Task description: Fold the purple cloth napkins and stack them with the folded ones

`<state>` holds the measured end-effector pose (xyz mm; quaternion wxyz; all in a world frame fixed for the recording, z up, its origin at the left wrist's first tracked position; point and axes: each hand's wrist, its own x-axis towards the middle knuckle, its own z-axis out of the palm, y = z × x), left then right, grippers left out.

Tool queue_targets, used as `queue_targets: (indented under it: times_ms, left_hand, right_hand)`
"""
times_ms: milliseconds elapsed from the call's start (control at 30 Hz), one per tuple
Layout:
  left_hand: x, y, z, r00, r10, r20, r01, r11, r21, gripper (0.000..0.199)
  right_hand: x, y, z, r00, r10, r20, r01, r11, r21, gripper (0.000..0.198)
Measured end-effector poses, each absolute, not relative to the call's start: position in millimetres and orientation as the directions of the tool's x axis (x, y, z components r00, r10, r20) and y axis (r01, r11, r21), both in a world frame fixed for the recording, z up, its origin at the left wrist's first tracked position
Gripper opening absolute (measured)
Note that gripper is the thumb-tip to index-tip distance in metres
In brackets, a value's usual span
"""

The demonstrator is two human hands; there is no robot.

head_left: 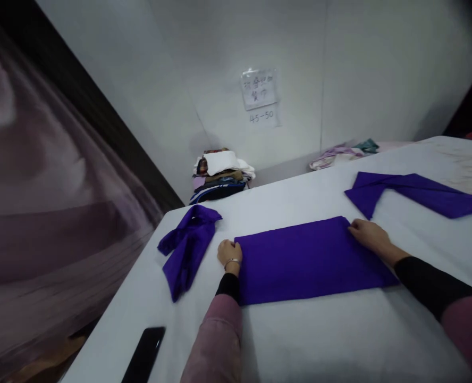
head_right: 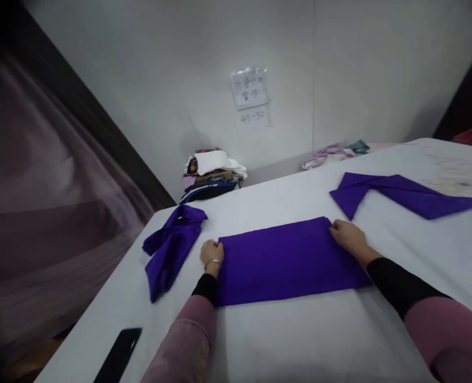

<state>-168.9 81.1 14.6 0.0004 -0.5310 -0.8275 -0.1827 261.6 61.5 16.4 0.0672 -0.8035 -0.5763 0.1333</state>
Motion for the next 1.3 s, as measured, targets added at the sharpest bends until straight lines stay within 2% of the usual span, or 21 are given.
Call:
queue_targets:
  times_ms: [733, 867, 933, 1000, 1067, 1167, 1233, 1300]
  left_hand:
    - [-173, 84, 14, -0.423, 0.889, 0.172, 0.879, 0.357, 0.315, 0.016]
    - [-178, 88, 24, -0.443, 0.885, 0.143, 0.862, 0.376, 0.342, 0.028]
    - [-175, 83, 30, -0.424, 0.893, 0.150, 0.867, 0.352, 0.353, 0.037]
    - [-161, 66, 32, -0.303, 0.935, 0.182, 0.913, 0.230, 0.337, 0.040]
    - [-140, 40, 27, -0.071, 0.976, 0.206, 0.959, 0.010, 0.284, 0.040]
    - [-105, -2, 13, 0.222, 0.962, 0.158, 0.947, -0.251, 0.200, 0.043]
    - [-91, -21, 4, 0.295, 0.952, 0.084, 0.942, -0.305, 0.137, 0.049]
    - [-86, -29, -1, 0.299, 0.954, -0.004, 0.951, -0.298, 0.082, 0.054]
  right_hand:
    - [261, 60, 23, 0.311, 0.942, -0.124, 0.905, -0.333, -0.264, 0.027]
    - [262, 58, 30, 0.301, 0.949, -0.097, 0.912, -0.316, -0.263, 0.032]
    - [249, 51, 34, 0.225, 0.974, 0.007, 0.938, -0.214, -0.272, 0.041]
    - [220, 37, 36, 0.068, 0.986, 0.152, 0.954, -0.020, -0.298, 0.049]
    - [174, 15, 37, -0.082, 0.972, 0.219, 0.917, 0.159, -0.365, 0.055]
    - [96, -21, 35, -0.312, 0.934, 0.175, 0.796, 0.357, -0.489, 0.061]
    - [54, -39, 34, -0.409, 0.903, 0.133, 0.712, 0.407, -0.573, 0.067]
    - [30, -47, 33, -0.436, 0.895, 0.091, 0.673, 0.392, -0.627, 0.071]
